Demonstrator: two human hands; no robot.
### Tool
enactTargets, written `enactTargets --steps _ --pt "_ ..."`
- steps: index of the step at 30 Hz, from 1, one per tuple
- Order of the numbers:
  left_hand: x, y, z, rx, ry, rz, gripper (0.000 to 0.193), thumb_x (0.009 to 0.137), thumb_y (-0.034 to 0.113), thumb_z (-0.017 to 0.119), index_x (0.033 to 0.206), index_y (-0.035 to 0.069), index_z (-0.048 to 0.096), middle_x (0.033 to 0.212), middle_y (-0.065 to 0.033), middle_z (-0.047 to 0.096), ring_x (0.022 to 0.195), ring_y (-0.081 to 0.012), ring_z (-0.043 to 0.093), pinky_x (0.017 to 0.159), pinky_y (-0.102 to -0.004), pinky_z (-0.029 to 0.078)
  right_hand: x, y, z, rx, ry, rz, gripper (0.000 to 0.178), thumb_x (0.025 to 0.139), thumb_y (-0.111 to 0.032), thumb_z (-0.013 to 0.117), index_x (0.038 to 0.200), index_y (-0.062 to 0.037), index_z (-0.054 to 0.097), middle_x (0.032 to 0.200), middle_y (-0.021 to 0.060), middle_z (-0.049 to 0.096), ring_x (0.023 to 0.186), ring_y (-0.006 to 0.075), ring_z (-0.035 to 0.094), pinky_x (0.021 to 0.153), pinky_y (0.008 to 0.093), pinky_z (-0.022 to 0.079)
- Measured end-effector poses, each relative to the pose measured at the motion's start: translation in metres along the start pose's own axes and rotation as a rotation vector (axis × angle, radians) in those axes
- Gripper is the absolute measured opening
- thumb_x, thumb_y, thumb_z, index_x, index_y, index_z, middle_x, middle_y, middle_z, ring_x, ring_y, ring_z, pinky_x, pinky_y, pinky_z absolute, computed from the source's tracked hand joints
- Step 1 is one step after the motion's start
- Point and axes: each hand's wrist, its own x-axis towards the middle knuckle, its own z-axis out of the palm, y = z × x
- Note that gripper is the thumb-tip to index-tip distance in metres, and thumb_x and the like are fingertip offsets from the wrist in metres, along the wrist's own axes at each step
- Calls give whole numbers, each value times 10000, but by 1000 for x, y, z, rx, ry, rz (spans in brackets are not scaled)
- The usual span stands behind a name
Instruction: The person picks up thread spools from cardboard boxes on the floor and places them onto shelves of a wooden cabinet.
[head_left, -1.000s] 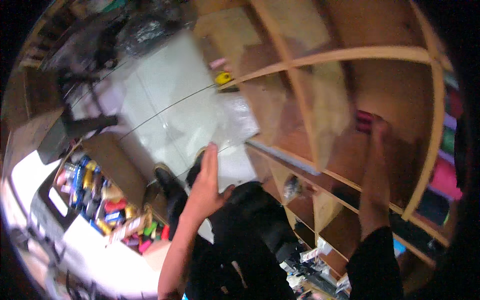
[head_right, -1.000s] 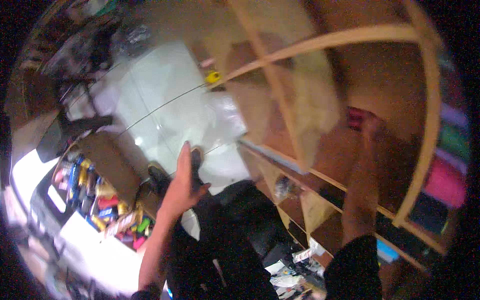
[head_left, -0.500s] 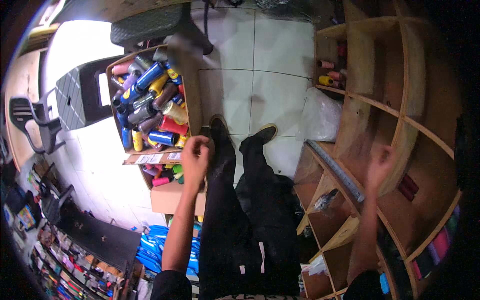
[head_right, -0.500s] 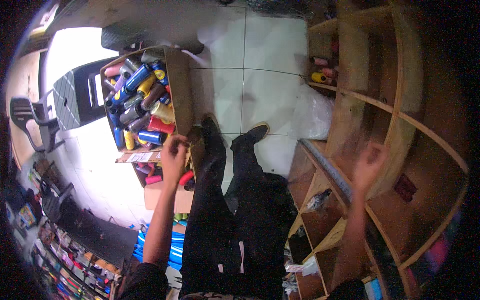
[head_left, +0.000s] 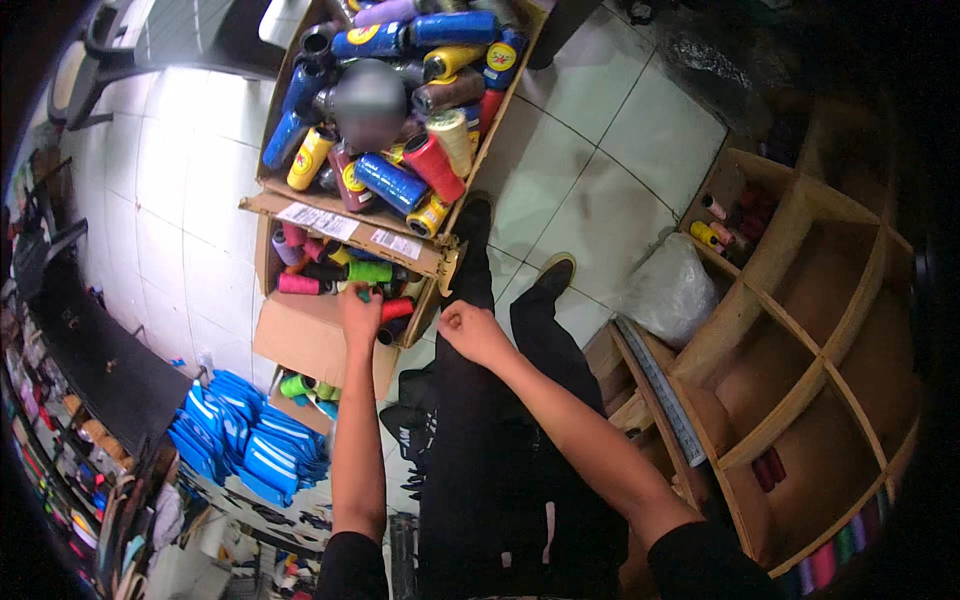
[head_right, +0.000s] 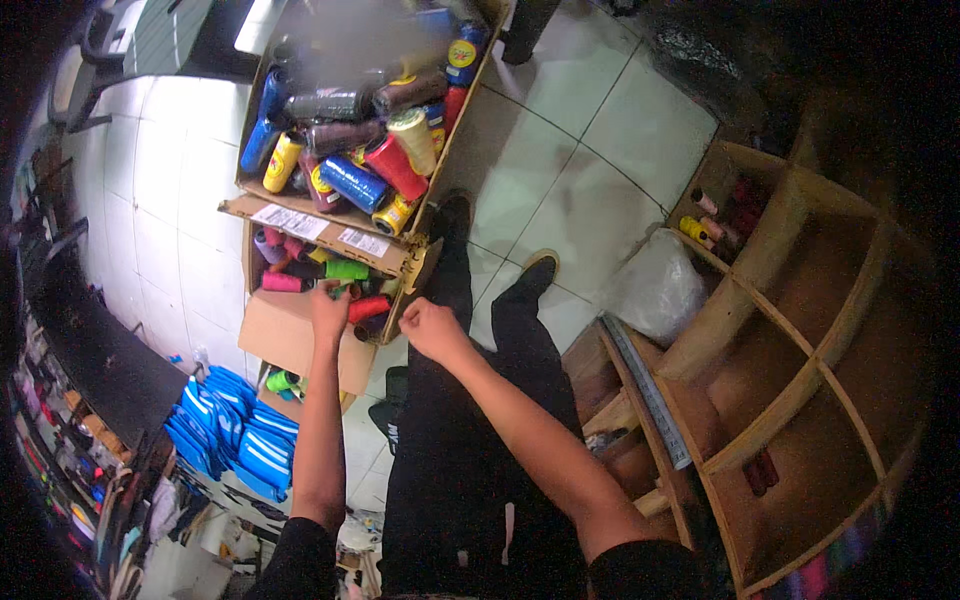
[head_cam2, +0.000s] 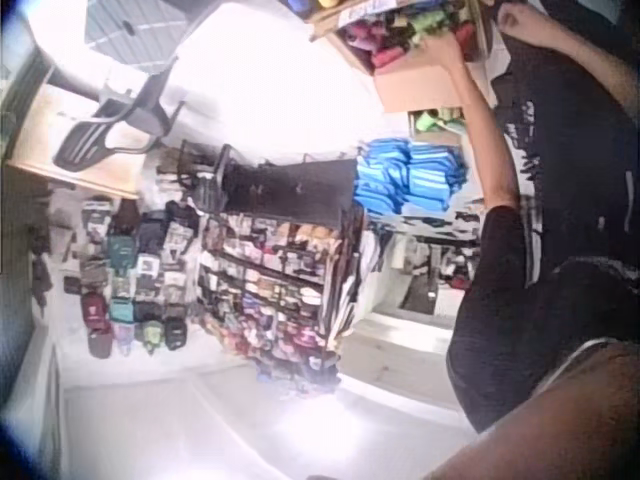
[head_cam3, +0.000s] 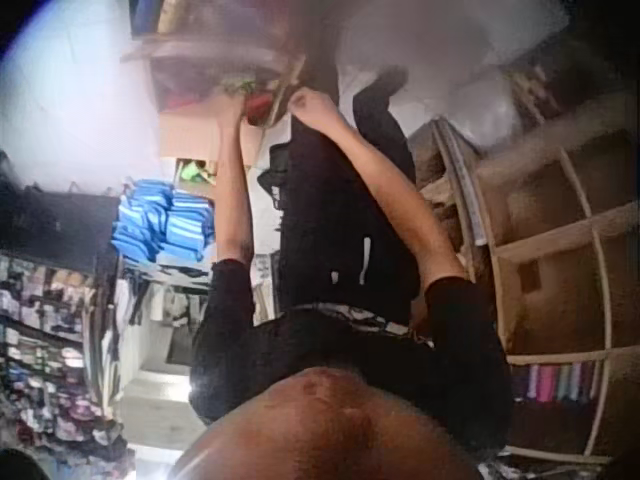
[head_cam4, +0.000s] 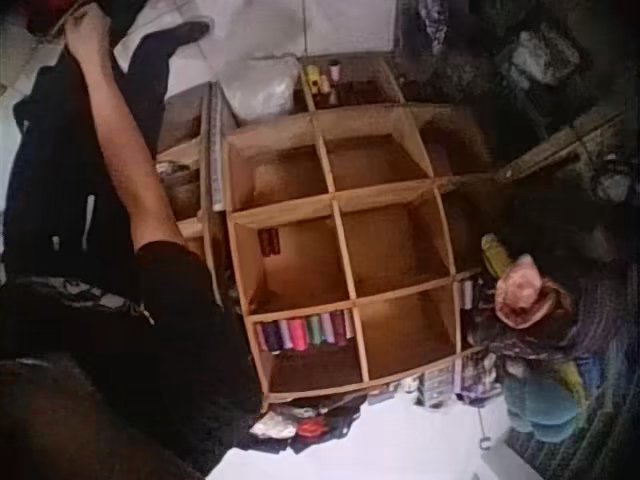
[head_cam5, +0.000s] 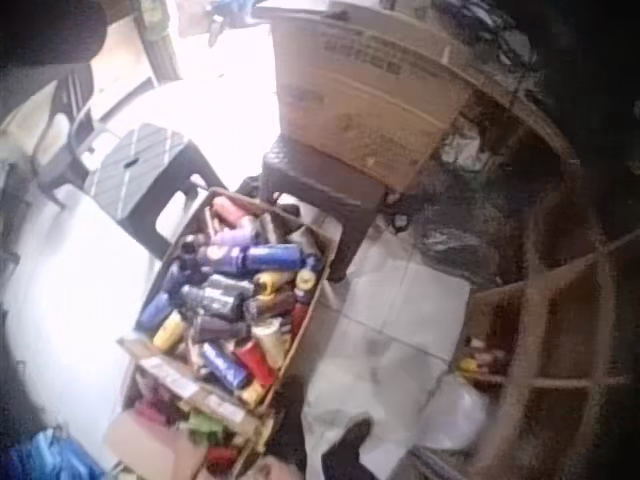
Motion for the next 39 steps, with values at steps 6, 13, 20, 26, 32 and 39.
enactTargets --steps 6,13,20,26,32,39 --pt "-75 -25 49 -50 -185 -108 339 727 115 635 1036 -12 579 1025 -231 583 996 -368 555 875 -405 437 60 72 19 -161 126 301 389 761 -342 639 902 19 652 876 254 643 898 402 616 800 430 500" --pt "-64 -38 61 -64 44 -117 355 736 95 616 1065 -30 570 1043 -229 570 990 -370 543 890 -423 424 114 135 70 204 293 397 373 770 -309 603 993 -12 635 930 248 644 910 398 620 783 432 502" --pt "-43 -105 22 215 197 -257 622 705 192 666 1221 -65 433 1175 -328 442 1093 -449 453 988 -434 366 100 106 83 -19 376 336 362 765 -315 620 987 -29 633 902 224 653 892 405 620 777 455 499" --pt "-49 -105 20 169 273 -482 776 686 233 704 1289 -96 343 1251 -346 402 1156 -460 424 1001 -441 358 78 141 62 113 393 434 322 758 -262 622 988 -38 652 924 201 665 923 348 636 783 413 489" --pt "-75 -116 20 159 269 -313 757 686 228 715 1279 -91 368 1253 -328 434 1162 -430 439 1000 -424 362 41 183 1 -101 466 323 328 808 -288 601 995 -21 627 918 224 655 923 390 619 784 439 494" --pt "-73 -78 69 179 7 -93 834 645 242 777 1295 -79 365 1189 -298 514 1136 -394 502 978 -406 397 15 230 -57 -371 404 303 415 831 -316 562 1102 -2 578 1043 244 608 1012 399 565 888 464 447"
